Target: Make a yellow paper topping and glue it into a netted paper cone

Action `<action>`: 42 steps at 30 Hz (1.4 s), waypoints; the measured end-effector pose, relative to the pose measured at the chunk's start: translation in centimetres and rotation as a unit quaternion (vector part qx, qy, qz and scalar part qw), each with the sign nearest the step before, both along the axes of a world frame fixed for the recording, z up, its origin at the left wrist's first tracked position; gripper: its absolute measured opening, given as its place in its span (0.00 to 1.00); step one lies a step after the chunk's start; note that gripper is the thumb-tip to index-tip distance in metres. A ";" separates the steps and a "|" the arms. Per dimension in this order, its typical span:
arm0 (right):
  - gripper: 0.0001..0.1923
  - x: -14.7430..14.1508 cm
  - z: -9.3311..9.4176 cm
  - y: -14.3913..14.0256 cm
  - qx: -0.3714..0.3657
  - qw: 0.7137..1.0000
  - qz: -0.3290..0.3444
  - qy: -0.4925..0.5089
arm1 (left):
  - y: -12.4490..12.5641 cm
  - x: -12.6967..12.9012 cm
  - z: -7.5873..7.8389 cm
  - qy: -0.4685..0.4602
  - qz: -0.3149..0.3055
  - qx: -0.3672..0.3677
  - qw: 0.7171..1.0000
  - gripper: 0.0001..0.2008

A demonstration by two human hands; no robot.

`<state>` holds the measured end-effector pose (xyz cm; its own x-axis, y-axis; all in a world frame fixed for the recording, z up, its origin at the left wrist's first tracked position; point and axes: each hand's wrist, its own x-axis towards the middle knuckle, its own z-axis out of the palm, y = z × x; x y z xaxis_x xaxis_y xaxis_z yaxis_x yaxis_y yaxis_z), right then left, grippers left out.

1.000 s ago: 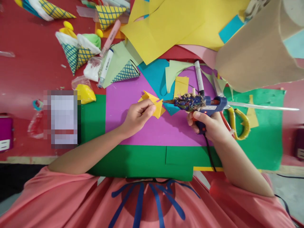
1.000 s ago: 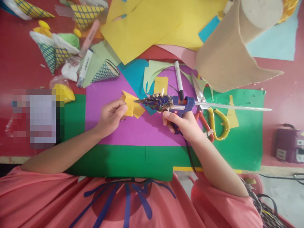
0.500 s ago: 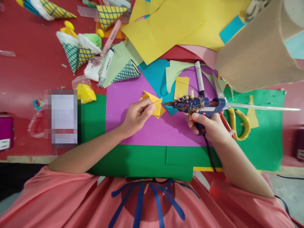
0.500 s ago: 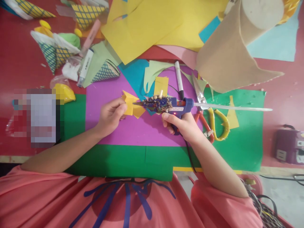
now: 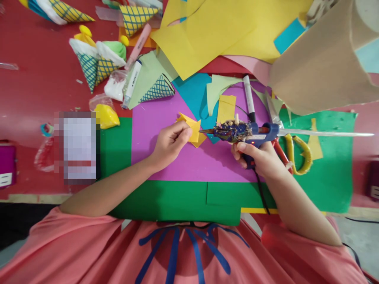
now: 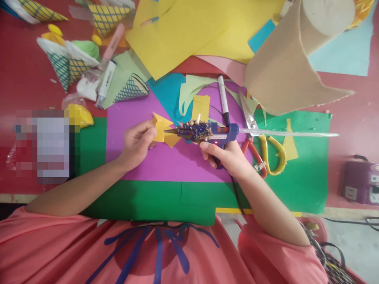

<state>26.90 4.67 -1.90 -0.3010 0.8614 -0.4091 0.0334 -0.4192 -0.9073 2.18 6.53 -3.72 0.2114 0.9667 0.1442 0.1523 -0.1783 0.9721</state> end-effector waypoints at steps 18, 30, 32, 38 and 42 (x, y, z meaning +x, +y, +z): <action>0.18 -0.2 0.0 0.0 -0.018 1.000 0.015 0.007 | -0.1 -0.3 -0.5 -0.014 0.011 -0.017 1.000 0.22; 0.18 -0.3 0.2 0.0 -0.021 0.999 0.023 0.007 | 0.1 -0.2 -0.8 -0.044 0.008 -0.001 0.999 0.20; 0.17 -0.3 0.2 0.0 -0.026 0.999 0.023 0.008 | 0.2 -0.2 -0.8 -0.049 0.008 -0.001 0.999 0.20; 0.18 -0.3 0.3 0.0 -0.026 0.999 0.026 0.005 | 0.1 -0.3 -0.9 -0.062 0.008 -0.012 0.998 0.19; 0.18 -0.3 0.2 0.0 -0.028 0.999 0.023 0.011 | 0.1 -0.3 -0.9 -0.066 0.014 -0.025 0.997 0.19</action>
<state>26.56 4.69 -1.66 -0.3482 0.8225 -0.4498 0.0344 -0.4683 -0.8829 1.90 6.65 -4.66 0.1670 0.9787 0.1197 0.0260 -0.1257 0.9917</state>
